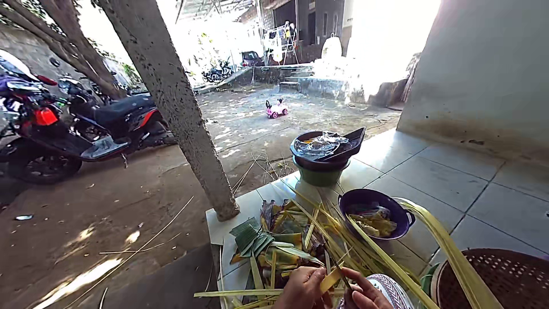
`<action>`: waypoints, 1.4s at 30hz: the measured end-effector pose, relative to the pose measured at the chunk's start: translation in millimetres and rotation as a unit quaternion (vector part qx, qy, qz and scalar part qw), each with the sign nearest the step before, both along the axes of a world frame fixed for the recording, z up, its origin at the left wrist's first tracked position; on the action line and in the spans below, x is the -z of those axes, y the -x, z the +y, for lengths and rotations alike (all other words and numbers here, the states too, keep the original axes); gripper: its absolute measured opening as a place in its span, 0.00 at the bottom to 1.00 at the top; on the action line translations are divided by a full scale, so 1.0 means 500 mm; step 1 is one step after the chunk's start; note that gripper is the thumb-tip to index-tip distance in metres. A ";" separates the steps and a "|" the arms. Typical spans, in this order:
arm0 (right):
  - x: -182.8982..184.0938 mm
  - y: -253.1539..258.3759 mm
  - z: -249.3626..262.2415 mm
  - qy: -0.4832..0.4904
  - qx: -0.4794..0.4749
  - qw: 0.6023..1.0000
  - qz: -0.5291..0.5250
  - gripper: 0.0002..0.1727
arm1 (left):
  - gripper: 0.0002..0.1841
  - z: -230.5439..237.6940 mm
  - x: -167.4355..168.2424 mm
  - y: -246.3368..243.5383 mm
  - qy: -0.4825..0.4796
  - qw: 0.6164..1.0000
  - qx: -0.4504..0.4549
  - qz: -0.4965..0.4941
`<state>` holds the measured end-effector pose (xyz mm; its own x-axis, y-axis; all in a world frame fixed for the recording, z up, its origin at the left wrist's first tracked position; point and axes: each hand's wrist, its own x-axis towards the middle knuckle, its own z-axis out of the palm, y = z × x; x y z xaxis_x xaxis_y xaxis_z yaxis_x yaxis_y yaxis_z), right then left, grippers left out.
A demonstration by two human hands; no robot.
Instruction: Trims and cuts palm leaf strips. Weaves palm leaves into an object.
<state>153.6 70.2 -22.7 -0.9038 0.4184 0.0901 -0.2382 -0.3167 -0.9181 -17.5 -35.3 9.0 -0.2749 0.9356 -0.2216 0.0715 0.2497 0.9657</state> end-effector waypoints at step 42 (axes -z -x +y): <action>0.005 0.040 -0.037 -0.192 0.114 0.971 0.082 0.24 | 0.10 -0.012 -0.011 -0.084 -0.186 0.974 -0.126 -0.029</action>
